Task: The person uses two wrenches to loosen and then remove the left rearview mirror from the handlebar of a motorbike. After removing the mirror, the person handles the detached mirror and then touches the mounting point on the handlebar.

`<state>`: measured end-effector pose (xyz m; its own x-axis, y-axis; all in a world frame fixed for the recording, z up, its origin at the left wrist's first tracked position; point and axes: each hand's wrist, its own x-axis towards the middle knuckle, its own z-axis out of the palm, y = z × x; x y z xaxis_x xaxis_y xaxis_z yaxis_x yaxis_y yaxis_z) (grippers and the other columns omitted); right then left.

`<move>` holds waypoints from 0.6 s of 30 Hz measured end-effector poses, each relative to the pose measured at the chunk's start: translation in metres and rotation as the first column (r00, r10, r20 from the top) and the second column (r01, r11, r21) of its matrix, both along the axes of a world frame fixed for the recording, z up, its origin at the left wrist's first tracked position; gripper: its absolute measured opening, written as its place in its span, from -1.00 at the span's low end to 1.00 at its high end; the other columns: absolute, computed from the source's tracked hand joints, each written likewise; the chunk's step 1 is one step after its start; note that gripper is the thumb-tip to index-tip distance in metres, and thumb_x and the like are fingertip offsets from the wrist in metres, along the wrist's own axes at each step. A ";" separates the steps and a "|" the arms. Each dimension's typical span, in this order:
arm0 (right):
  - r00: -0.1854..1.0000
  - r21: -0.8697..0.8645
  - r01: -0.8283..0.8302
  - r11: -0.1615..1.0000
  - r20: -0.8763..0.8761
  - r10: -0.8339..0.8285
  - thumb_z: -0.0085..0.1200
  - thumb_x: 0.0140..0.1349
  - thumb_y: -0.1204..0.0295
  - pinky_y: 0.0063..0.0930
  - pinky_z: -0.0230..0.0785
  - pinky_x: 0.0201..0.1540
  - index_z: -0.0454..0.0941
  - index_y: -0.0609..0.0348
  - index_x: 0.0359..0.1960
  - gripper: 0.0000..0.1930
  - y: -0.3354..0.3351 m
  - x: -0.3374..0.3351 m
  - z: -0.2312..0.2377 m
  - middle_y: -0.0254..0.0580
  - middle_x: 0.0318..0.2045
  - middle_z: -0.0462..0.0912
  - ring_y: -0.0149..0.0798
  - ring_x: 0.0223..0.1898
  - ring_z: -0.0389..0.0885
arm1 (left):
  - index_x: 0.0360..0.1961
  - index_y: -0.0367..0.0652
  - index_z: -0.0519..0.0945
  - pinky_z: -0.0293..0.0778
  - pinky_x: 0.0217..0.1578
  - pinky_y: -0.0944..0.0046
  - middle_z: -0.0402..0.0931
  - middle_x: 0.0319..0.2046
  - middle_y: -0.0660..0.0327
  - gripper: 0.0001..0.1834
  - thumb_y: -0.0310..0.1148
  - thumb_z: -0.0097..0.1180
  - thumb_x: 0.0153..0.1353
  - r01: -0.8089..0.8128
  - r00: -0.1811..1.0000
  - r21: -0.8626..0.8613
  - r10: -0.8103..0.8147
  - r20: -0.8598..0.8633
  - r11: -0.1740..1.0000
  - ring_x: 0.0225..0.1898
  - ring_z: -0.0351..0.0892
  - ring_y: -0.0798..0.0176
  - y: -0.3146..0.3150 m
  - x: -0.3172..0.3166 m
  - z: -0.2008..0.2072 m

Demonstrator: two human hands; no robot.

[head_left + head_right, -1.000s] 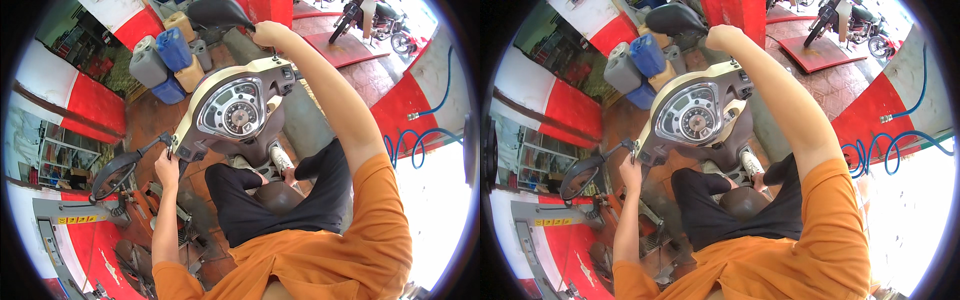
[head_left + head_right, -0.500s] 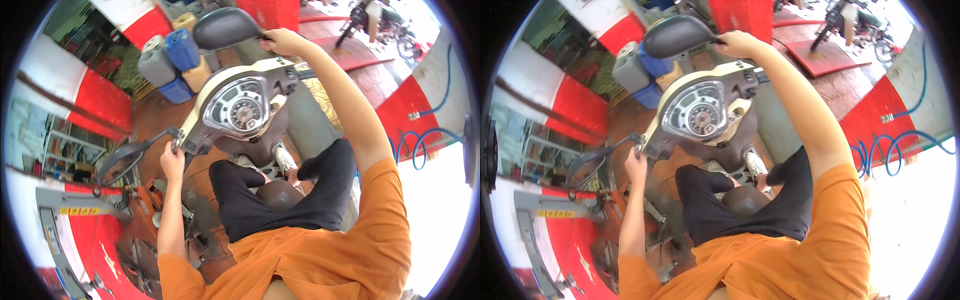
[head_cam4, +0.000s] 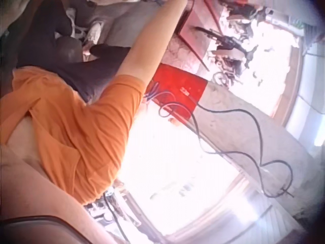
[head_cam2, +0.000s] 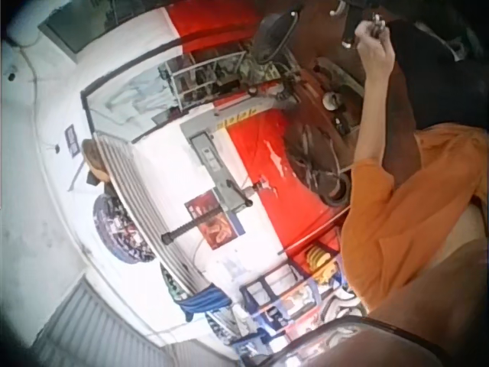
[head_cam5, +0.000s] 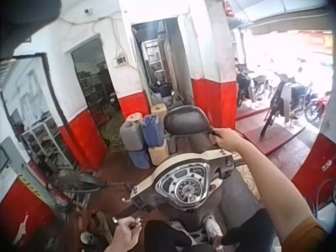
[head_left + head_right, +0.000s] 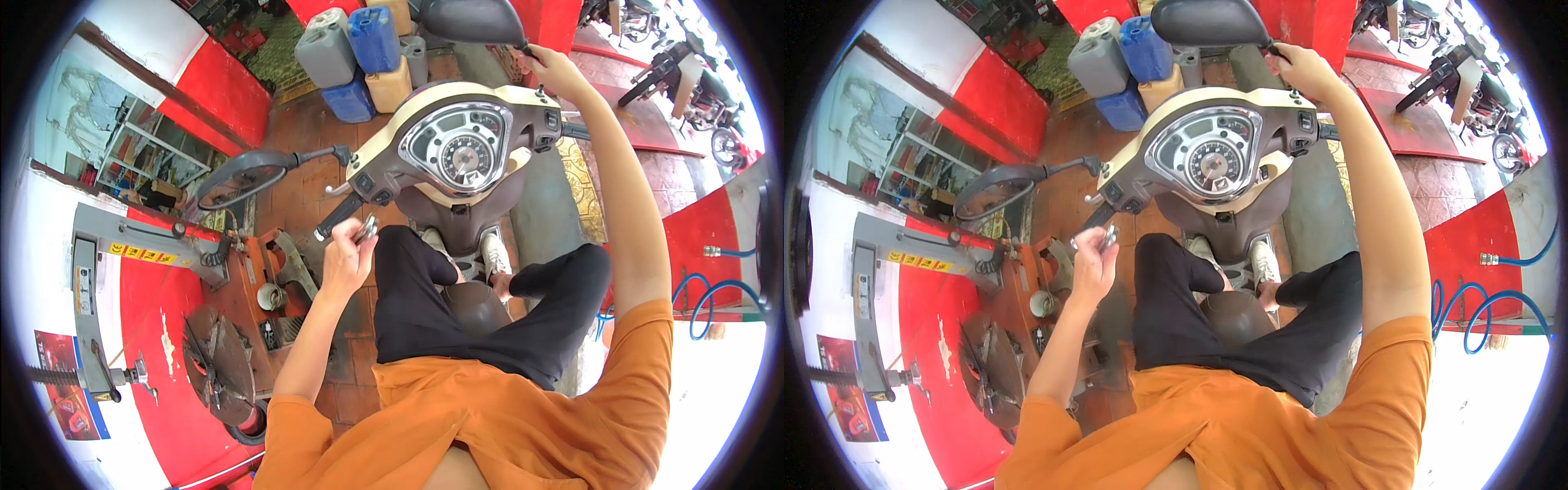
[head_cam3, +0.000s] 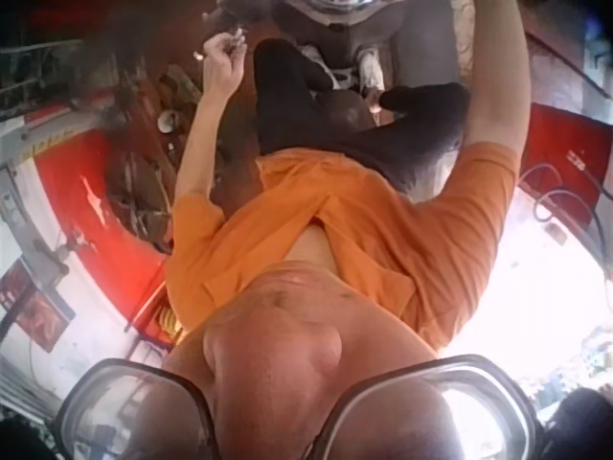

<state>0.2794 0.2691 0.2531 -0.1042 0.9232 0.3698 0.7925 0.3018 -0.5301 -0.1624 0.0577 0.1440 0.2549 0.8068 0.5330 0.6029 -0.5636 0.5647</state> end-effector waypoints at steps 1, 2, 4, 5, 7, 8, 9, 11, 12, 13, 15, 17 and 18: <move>1.000 -0.010 -0.007 1.000 0.003 0.007 -0.10 0.31 0.12 -0.24 0.41 -0.12 0.55 0.09 -0.09 -0.64 0.002 0.000 -0.006 -0.14 -0.34 0.68 -0.05 -0.23 0.64 | 0.01 -0.22 0.16 0.45 -0.47 0.30 0.44 -0.40 0.19 -0.70 -0.36 -0.05 0.41 0.058 0.991 0.000 -0.058 0.118 0.998 -0.56 0.44 0.27 0.001 0.016 0.005; 0.999 -0.024 0.033 0.999 0.007 -0.033 -0.10 0.31 0.10 -0.24 0.41 -0.12 0.55 0.08 -0.08 -0.63 0.001 0.002 -0.006 -0.13 -0.34 0.68 -0.04 -0.23 0.64 | 0.00 -0.15 0.16 0.35 -0.55 0.38 0.39 -0.43 0.24 -0.74 -0.31 -0.10 0.44 0.159 0.927 -0.279 -0.047 0.371 0.947 -0.60 0.36 0.36 -0.005 0.032 0.019; 0.997 -0.120 0.074 0.990 -0.006 -0.075 -0.10 0.30 0.05 -0.18 0.41 -0.09 0.54 0.02 -0.01 -0.59 -0.007 0.000 0.005 -0.06 -0.29 0.68 0.02 -0.19 0.64 | -0.02 0.00 0.18 0.09 -0.70 0.52 0.25 -0.55 0.33 -0.78 -0.14 -0.23 0.49 0.435 0.707 -0.578 0.137 0.694 0.690 -0.68 0.14 0.53 -0.026 0.066 0.050; 0.996 -0.127 0.091 0.988 0.000 -0.092 -0.10 0.30 0.05 -0.18 0.41 -0.09 0.54 0.02 -0.01 -0.59 -0.002 0.001 0.009 -0.06 -0.29 0.68 0.02 -0.19 0.64 | -0.03 0.01 0.22 0.11 -0.72 0.51 0.26 -0.58 0.32 -0.75 -0.09 -0.24 0.49 0.560 0.586 -0.603 0.243 0.773 0.569 -0.70 0.15 0.50 -0.039 0.075 0.046; 0.980 0.009 0.105 0.994 0.169 -0.105 -0.10 0.29 0.04 -0.14 0.42 -0.03 0.55 -0.04 0.03 -0.58 0.009 0.009 -0.003 -0.02 -0.20 0.68 0.06 -0.12 0.63 | -0.08 -0.03 0.29 0.12 -0.72 0.49 0.28 -0.59 0.30 -0.71 -0.04 -0.27 0.48 0.750 0.560 -0.631 0.317 0.766 0.198 -0.73 0.15 0.48 -0.062 0.084 0.037; 0.988 0.002 0.106 0.994 0.114 -0.106 -0.07 0.30 0.12 -0.22 0.42 -0.23 0.56 0.06 -0.05 -0.64 0.000 -0.002 -0.003 -0.07 -0.37 0.64 -0.03 -0.31 0.62 | -0.11 -0.04 0.32 0.13 -0.73 0.48 0.30 -0.60 0.30 -0.69 -0.04 -0.27 0.48 0.750 0.599 -0.656 0.338 0.726 0.080 -0.73 0.17 0.47 -0.073 0.088 0.025; 0.993 -0.002 0.105 0.994 0.053 -0.105 -0.05 0.31 0.20 -0.29 0.41 -0.42 0.57 0.16 -0.13 -0.69 -0.009 -0.013 0.006 -0.12 -0.55 0.61 -0.12 -0.50 0.60 | -0.15 -0.06 0.35 0.14 -0.73 0.47 0.31 -0.61 0.30 -0.67 -0.03 -0.28 0.48 0.737 0.640 -0.675 0.353 0.682 -0.034 -0.73 0.19 0.47 -0.086 0.093 0.013; 0.995 0.049 0.095 0.994 0.022 -0.096 -0.03 0.25 0.15 -0.13 0.43 -0.15 0.59 0.14 -0.13 -0.64 -0.013 -0.006 0.006 0.05 -0.32 0.68 0.07 -0.23 0.65 | -0.22 -0.10 0.41 0.25 -0.67 0.46 0.41 -0.57 0.27 -0.64 -0.04 -0.25 0.48 0.696 0.685 -0.711 0.387 0.617 -0.097 -0.70 0.30 0.43 -0.108 0.109 -0.012; 0.995 -0.005 0.095 0.995 0.022 -0.095 -0.06 0.26 0.17 -0.18 0.44 -0.23 0.59 0.16 -0.16 -0.66 -0.020 -0.015 0.011 0.03 -0.38 0.66 0.01 -0.30 0.65 | -0.20 -0.11 0.43 0.33 -0.60 0.44 0.46 -0.53 0.25 -0.63 -0.04 -0.24 0.48 0.647 0.729 -0.758 0.357 0.584 -0.079 -0.64 0.38 0.40 -0.119 0.114 -0.026; 0.994 -0.096 0.102 0.990 -0.023 -0.104 -0.05 0.27 0.18 -0.24 0.44 -0.27 0.60 0.15 -0.21 -0.68 -0.027 -0.022 0.017 -0.02 -0.41 0.66 -0.09 -0.36 0.64 | -0.19 -0.12 0.44 0.41 -0.53 0.43 0.51 -0.49 0.23 -0.62 -0.04 -0.23 0.47 0.598 0.770 -0.799 0.323 0.551 -0.062 -0.59 0.47 0.37 -0.129 0.120 -0.038; 0.980 -0.192 0.031 0.981 -0.187 -0.067 -0.04 0.27 0.20 -0.30 0.43 -0.32 0.61 0.14 -0.25 -0.71 -0.019 -0.014 0.005 -0.09 -0.44 0.67 -0.19 -0.40 0.63 | -0.20 -0.23 0.52 0.54 -0.38 0.35 0.66 -0.27 0.12 -0.58 -0.06 -0.18 0.46 0.380 0.906 -0.878 0.076 0.417 0.289 -0.42 0.65 0.33 -0.147 0.134 -0.051; 0.985 -0.180 0.055 0.982 -0.149 -0.082 -0.03 0.27 0.21 -0.31 0.43 -0.33 0.61 0.15 -0.26 -0.72 -0.013 -0.011 0.001 -0.11 -0.45 0.67 -0.21 -0.42 0.63 | -0.20 -0.28 0.53 0.57 -0.36 0.26 0.67 -0.20 0.03 -0.59 -0.10 -0.16 0.44 0.201 0.978 -0.881 -0.030 0.208 0.429 -0.33 0.70 0.18 -0.153 0.137 -0.039; 0.989 -0.141 0.073 0.987 -0.116 -0.090 -0.02 0.27 0.21 -0.32 0.43 -0.35 0.61 0.15 -0.26 -0.72 -0.012 -0.012 0.003 -0.13 -0.46 0.67 -0.24 -0.43 0.63 | -0.20 -0.28 0.53 0.57 -0.36 0.26 0.67 -0.20 0.03 -0.59 -0.10 -0.16 0.44 0.197 0.978 -0.884 -0.027 0.205 0.424 -0.33 0.70 0.18 -0.154 0.136 -0.033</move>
